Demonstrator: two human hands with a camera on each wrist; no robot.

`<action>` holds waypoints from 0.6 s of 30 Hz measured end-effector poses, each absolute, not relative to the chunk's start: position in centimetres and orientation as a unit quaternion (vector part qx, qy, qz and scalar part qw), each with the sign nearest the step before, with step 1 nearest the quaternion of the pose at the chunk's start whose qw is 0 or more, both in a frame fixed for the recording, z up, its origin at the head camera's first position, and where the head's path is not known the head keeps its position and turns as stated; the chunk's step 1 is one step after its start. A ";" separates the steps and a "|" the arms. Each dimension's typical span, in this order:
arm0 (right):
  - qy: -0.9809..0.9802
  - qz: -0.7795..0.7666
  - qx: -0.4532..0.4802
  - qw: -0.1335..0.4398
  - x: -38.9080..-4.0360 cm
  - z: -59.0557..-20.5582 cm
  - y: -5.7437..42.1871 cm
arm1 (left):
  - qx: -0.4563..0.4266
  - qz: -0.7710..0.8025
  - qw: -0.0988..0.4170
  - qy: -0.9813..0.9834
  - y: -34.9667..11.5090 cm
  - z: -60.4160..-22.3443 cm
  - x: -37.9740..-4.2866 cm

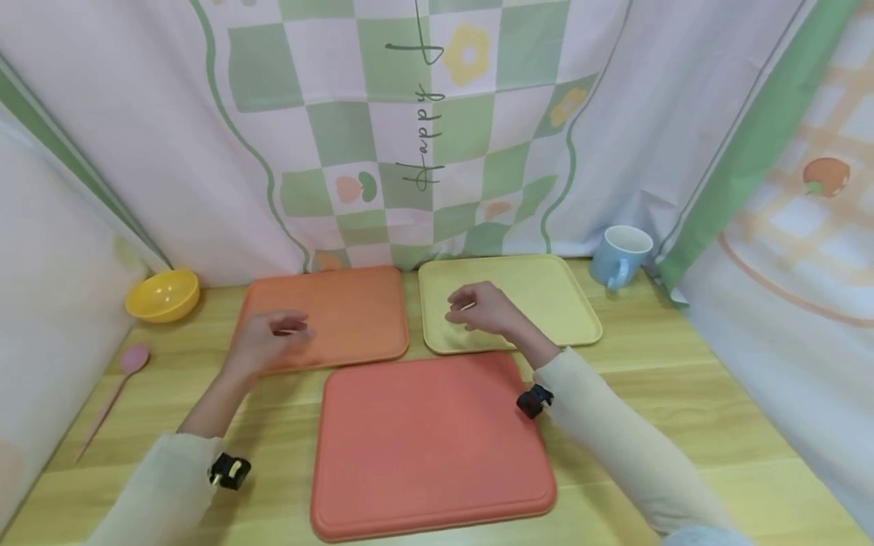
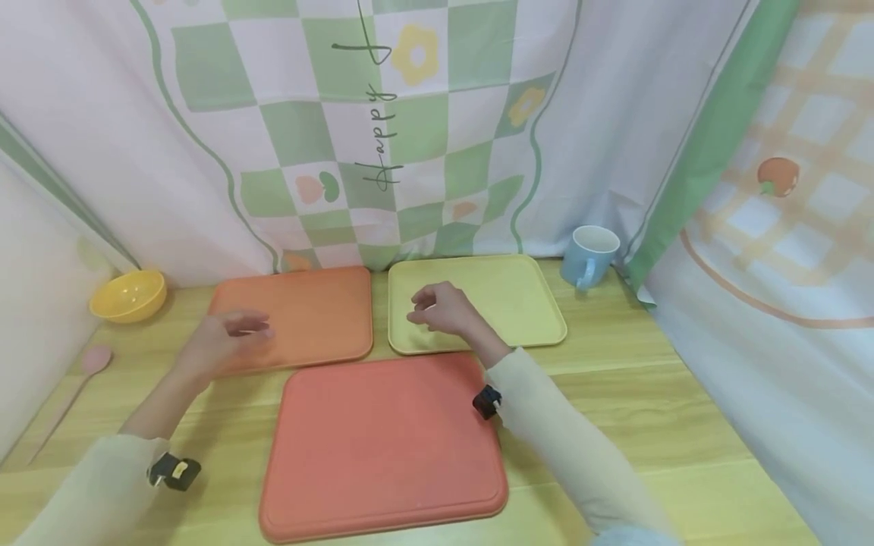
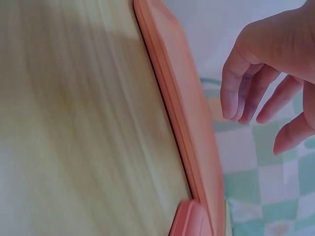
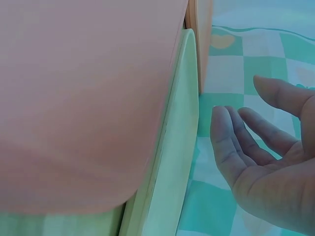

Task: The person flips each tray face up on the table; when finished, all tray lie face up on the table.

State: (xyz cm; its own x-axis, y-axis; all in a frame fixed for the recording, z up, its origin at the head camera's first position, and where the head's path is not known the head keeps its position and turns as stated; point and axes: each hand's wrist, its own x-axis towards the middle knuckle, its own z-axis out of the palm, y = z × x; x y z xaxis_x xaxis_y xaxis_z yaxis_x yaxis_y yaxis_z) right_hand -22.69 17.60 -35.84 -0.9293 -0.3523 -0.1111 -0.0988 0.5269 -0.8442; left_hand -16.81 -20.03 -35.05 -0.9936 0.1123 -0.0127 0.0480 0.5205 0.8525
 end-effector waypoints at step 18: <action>0.843 -0.497 -0.130 0.158 -19.1 -37.7 23.2 | 0.063 0.527 0.105 0.841 -19.1 -37.1 -14.8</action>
State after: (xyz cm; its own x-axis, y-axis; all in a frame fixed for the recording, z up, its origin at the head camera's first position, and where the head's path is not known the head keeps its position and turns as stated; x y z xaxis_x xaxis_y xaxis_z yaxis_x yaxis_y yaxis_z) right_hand -19.08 23.17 -37.68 -0.9161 -0.3770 -0.1365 -0.0630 0.4716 -0.8795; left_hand -14.81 -19.15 -37.09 -0.9699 0.2168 -0.1107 -0.0052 0.4363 0.8998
